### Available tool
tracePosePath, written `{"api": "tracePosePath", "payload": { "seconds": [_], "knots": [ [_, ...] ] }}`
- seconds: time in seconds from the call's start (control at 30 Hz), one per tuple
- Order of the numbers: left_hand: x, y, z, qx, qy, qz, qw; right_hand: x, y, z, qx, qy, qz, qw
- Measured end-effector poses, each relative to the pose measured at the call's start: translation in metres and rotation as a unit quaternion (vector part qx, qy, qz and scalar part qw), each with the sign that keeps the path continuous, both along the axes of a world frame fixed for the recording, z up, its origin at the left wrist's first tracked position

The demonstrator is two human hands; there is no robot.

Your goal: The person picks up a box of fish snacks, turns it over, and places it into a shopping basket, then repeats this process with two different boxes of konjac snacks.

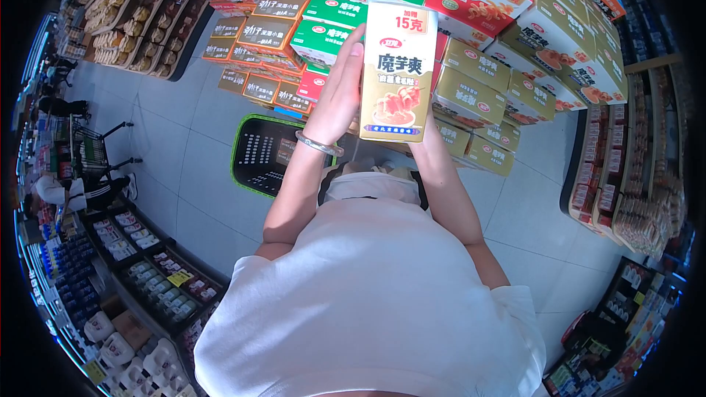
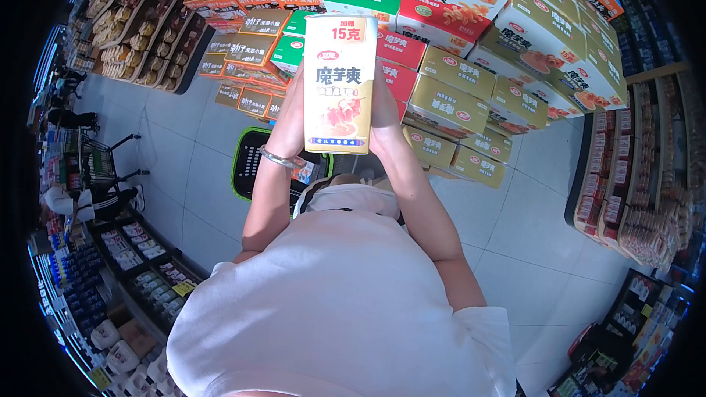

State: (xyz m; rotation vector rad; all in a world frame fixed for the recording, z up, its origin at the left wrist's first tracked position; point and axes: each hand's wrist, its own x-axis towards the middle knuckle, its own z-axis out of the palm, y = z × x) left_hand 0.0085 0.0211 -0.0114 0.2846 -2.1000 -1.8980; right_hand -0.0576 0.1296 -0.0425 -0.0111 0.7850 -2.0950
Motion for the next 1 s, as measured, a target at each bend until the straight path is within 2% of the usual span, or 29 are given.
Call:
{"api": "tracePosePath", "payload": {
  "seconds": [0.17, 0.23, 0.47, 0.57, 0.63, 0.7, 0.77, 0.8, 0.83, 0.87, 0.9, 0.97, 1.0],
  "knots": [
    [0.0, 0.003, 0.002, 0.029, -0.006, 0.001, 1.0, -0.001, 0.0, -0.005, -0.005, 0.0, -0.009, 1.0],
    [0.002, 0.01, 0.008, 0.051, -0.002, 0.035, 0.998, -0.002, 0.0, -0.007, 0.005, -0.001, -0.018, 1.0],
    [0.001, 0.003, 0.008, 0.092, -0.02, 0.023, 0.995, -0.01, -0.001, -0.014, -0.008, -0.043, -0.032, 0.999],
    [0.001, -0.005, 0.01, 0.075, -0.037, 0.02, 0.996, -0.014, 0.002, -0.016, -0.017, 0.003, -0.022, 1.0],
    [-0.001, -0.004, 0.02, 0.115, 0.1, 0.049, 0.987, -0.016, 0.003, -0.018, -0.025, 0.045, -0.045, 0.998],
    [-0.001, -0.01, 0.024, 0.138, 0.145, 0.033, 0.979, -0.019, 0.005, -0.02, -0.014, 0.052, -0.046, 0.998],
    [0.0, -0.013, 0.038, 0.012, 0.204, 0.083, 0.975, -0.021, 0.005, -0.018, 0.008, 0.067, -0.045, 0.997],
    [0.0, -0.009, 0.045, 0.011, 0.233, 0.107, 0.967, -0.02, 0.006, -0.015, 0.008, 0.067, -0.046, 0.997],
    [0.001, -0.012, 0.048, 0.011, 0.233, 0.107, 0.967, -0.018, 0.006, -0.003, 0.053, 0.105, -0.046, 0.992],
    [0.002, -0.017, 0.049, -0.054, 0.244, 0.092, 0.964, -0.017, 0.006, 0.003, 0.099, 0.142, -0.046, 0.984],
    [0.003, -0.02, 0.05, -0.119, 0.253, 0.078, 0.957, -0.017, 0.006, 0.003, 0.099, 0.142, -0.047, 0.984],
    [0.005, -0.021, 0.052, -0.132, 0.248, 0.077, 0.957, -0.018, 0.006, 0.003, 0.132, 0.184, -0.039, 0.973],
    [0.006, -0.022, 0.051, -0.199, 0.208, 0.08, 0.954, -0.018, 0.006, 0.003, 0.132, 0.184, -0.039, 0.973]
  ]
}}
